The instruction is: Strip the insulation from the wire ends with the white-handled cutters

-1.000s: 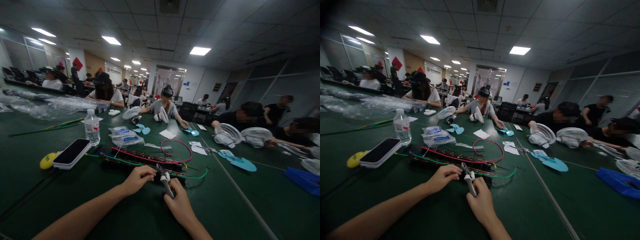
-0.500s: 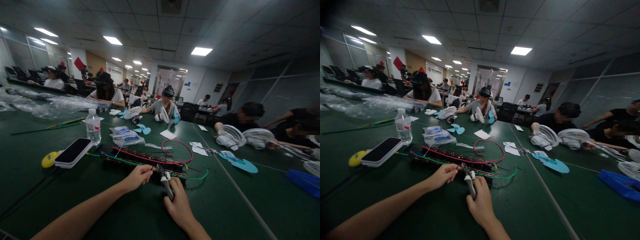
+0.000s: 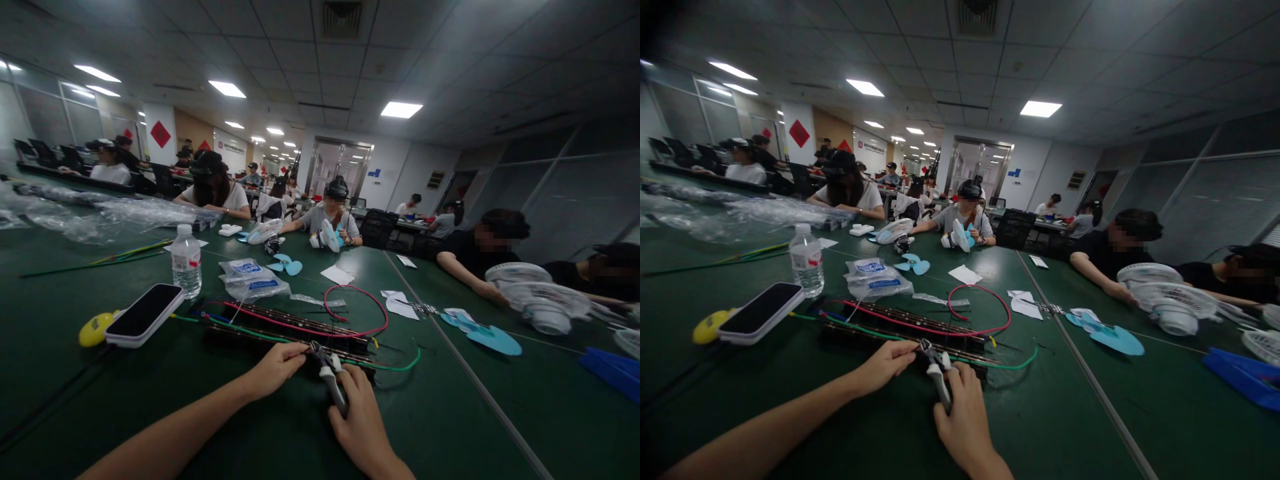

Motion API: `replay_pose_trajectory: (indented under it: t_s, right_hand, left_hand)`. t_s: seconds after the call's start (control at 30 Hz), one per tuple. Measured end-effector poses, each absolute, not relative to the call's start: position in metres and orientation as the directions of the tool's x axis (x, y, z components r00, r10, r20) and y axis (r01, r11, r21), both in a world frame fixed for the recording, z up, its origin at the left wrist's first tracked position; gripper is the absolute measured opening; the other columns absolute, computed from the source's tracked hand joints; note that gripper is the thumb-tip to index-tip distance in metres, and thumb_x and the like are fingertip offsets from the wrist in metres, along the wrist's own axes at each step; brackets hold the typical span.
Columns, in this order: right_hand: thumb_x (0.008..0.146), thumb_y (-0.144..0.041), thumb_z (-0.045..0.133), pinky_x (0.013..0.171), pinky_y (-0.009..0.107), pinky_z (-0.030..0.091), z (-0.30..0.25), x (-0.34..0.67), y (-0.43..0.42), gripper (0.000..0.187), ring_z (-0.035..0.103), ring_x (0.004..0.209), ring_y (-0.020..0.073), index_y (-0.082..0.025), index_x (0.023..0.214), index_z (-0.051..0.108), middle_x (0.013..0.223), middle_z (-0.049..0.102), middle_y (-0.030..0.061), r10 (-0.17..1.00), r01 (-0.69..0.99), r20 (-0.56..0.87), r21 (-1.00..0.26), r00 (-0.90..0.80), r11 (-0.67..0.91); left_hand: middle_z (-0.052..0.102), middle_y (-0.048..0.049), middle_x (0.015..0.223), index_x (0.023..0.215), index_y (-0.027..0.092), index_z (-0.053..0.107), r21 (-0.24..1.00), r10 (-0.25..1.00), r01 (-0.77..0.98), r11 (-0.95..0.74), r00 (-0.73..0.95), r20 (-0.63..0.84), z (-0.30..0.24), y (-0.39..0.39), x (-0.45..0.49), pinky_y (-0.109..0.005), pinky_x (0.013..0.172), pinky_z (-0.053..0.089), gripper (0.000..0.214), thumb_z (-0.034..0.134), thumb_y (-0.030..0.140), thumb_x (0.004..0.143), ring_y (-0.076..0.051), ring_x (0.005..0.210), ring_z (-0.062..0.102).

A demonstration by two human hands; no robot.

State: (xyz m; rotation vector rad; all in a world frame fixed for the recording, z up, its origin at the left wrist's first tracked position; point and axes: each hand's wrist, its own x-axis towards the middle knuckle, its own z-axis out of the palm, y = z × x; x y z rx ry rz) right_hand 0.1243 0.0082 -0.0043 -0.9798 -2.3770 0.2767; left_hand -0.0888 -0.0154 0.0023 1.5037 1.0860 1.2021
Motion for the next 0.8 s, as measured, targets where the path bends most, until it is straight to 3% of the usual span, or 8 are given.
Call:
replay_pose_trajectory:
  t_s: [0.2, 0.4, 0.8]
  right_hand:
    - [0.065, -0.010, 0.048, 0.091, 0.037, 0.036, -0.002, 0.127, 0.008, 0.036, 0.044, 0.102, 0.0221, -0.022, 0.099, 0.051, 0.112, 0.047, 0.0062, 0.697, 0.623, 0.405, -0.319, -0.592, 0.715]
    - [0.065, -0.011, 0.049, 0.089, 0.037, 0.037, 0.001, 0.128, 0.007, 0.035, 0.045, 0.102, 0.0225, -0.022, 0.099, 0.053, 0.112, 0.048, 0.0064, 0.689, 0.641, 0.426, -0.277, -0.587, 0.716]
    - [0.067, -0.011, 0.049, 0.089, 0.039, 0.038, 0.001, 0.129, 0.007, 0.032, 0.045, 0.102, 0.0235, -0.022, 0.097, 0.054, 0.113, 0.049, 0.0071, 0.706, 0.642, 0.387, -0.302, -0.593, 0.705]
  left_hand:
    - [0.035, 0.0059, 0.055, 0.098, 0.010, 0.064, 0.968, 0.969, 0.123, -0.219, 0.140, 0.201, 0.010, -0.020, -0.088, -0.022, 0.048, 0.022, 0.031, 0.047, 0.033, 0.085, -0.008, 0.050, 0.029]
    - [0.038, 0.0050, 0.059, 0.104, 0.011, 0.062, 0.971, 0.968, 0.095, -0.218, 0.148, 0.203, 0.007, -0.018, -0.088, -0.021, 0.049, 0.024, 0.031, 0.047, 0.030, 0.084, -0.008, 0.052, 0.031]
    - [0.038, 0.0062, 0.055, 0.098, 0.011, 0.060, 0.975, 0.968, 0.075, -0.211, 0.157, 0.197, -0.003, -0.015, -0.089, -0.021, 0.047, 0.024, 0.027, 0.045, 0.030, 0.084, -0.008, 0.047, 0.033]
